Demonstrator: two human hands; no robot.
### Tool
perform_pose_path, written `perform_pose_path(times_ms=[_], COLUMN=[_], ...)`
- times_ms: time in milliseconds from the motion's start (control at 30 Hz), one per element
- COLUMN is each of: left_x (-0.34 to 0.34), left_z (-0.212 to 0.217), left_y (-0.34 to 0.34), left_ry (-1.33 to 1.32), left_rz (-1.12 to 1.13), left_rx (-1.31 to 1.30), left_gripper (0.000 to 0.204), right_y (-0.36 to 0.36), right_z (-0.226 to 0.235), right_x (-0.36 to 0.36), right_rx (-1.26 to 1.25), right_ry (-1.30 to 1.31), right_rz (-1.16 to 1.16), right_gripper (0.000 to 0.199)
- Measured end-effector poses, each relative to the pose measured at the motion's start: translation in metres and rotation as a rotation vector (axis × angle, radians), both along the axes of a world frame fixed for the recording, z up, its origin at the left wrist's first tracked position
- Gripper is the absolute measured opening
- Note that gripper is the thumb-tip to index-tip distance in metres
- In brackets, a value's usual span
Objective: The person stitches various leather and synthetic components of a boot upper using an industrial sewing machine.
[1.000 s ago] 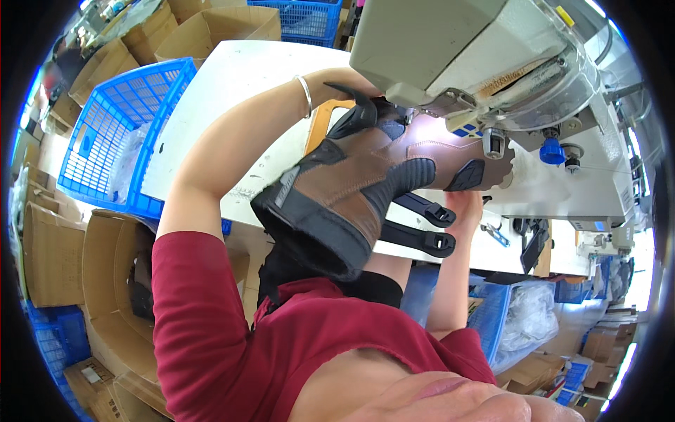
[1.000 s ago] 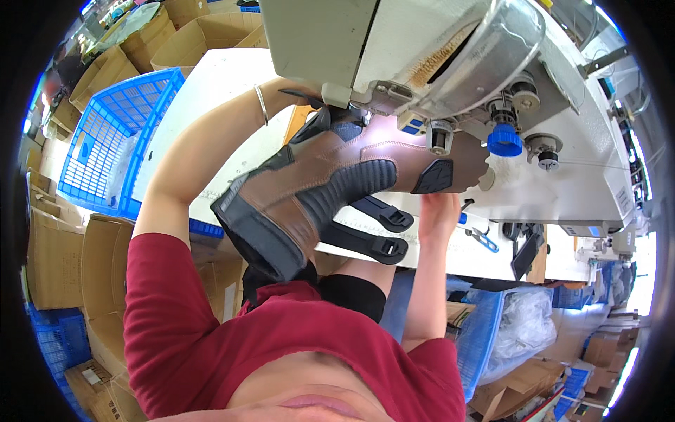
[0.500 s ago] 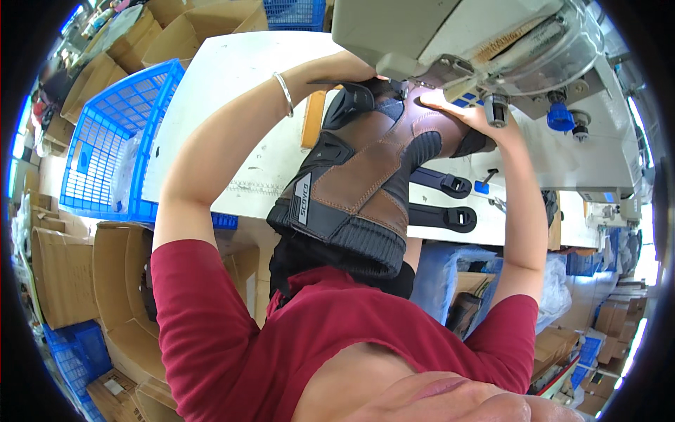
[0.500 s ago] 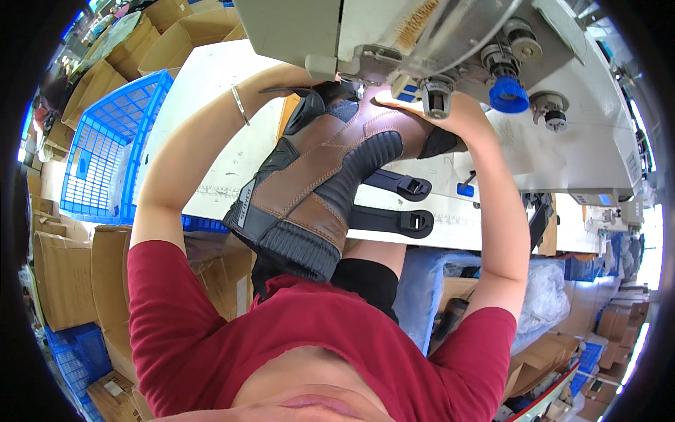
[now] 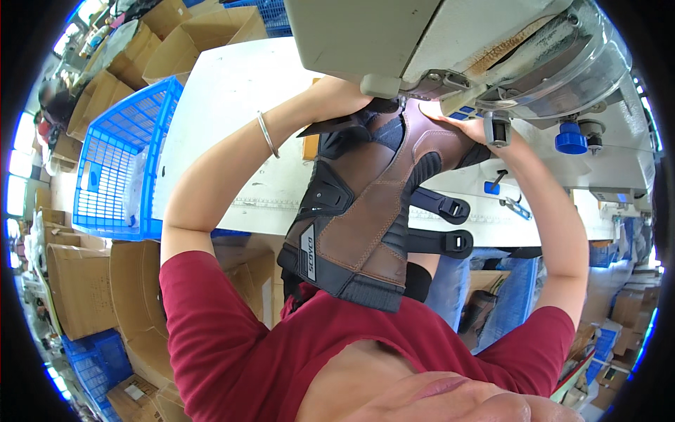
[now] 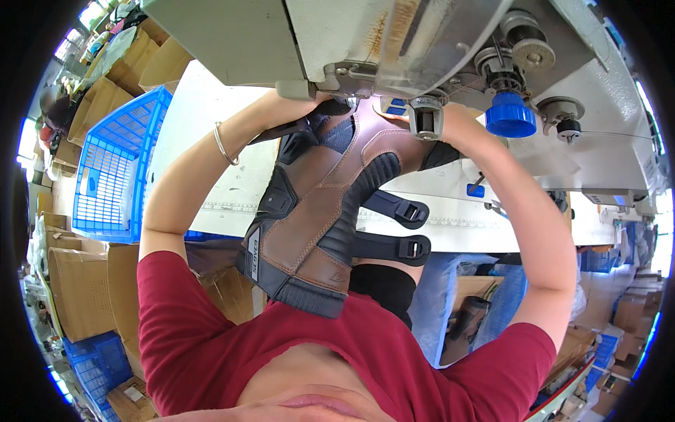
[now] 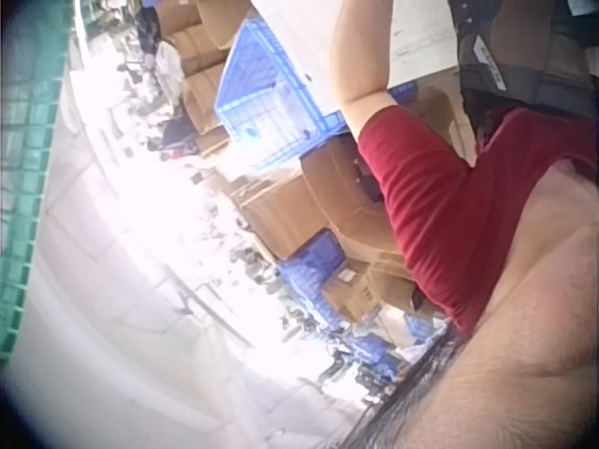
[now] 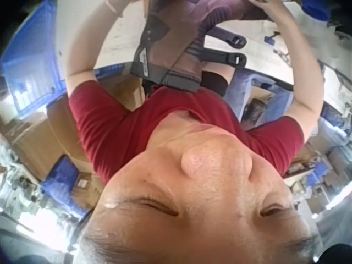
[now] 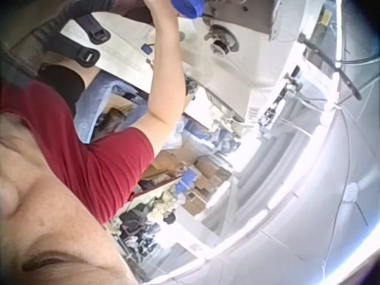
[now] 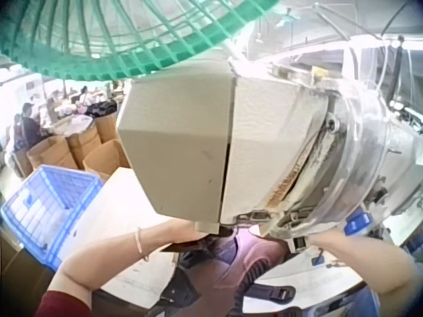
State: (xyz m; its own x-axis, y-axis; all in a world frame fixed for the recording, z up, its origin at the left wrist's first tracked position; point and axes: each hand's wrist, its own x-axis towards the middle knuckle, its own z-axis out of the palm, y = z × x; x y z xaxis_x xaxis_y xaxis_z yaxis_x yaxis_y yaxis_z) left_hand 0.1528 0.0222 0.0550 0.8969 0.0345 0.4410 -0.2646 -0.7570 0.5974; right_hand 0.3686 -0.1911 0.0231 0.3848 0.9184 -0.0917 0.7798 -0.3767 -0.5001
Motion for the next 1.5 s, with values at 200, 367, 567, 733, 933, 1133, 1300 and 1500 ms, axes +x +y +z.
perform_pose_path(times_ms=[200,367,567,733,933,1133,1300,1500], left_x=[0.000,0.007,0.020,0.029,0.020,0.037,0.020,0.013], left_z=[0.003,-0.003,-0.007,-0.012,-0.020,-0.023,0.005,0.012], left_y=[0.004,0.016,0.031,0.031,0.043,0.039,0.013,0.019], left_ry=[0.047,-0.012,0.051,0.088,0.138,0.176,0.382,0.076], left_rz=[0.050,-0.014,-0.101,-0.179,-0.227,-0.329,-0.086,-0.095], left_rx=[0.051,0.007,-0.069,-0.143,-0.232,-0.332,-0.401,0.072], left_gripper=[0.030,0.036,0.037,0.037,0.039,0.040,0.041,0.032], right_y=[-0.009,-0.016,-0.023,-0.026,-0.020,-0.025,-0.015,-0.016], right_z=[-0.019,-0.019,-0.012,-0.003,0.023,0.020,0.007,-0.002], right_x=[0.025,0.041,0.038,0.013,-0.111,-0.131,-0.134,-0.136], right_rx=[0.049,0.089,0.132,0.155,0.524,0.502,0.680,0.716], right_ry=[-0.056,-0.167,-0.317,-0.460,-0.336,-0.891,-1.029,-1.093], right_rz=[-0.050,-0.103,-0.139,-0.169,-0.236,0.248,0.151,0.078], right_gripper=[0.043,0.044,0.045,0.047,0.039,0.046,0.034,0.042])
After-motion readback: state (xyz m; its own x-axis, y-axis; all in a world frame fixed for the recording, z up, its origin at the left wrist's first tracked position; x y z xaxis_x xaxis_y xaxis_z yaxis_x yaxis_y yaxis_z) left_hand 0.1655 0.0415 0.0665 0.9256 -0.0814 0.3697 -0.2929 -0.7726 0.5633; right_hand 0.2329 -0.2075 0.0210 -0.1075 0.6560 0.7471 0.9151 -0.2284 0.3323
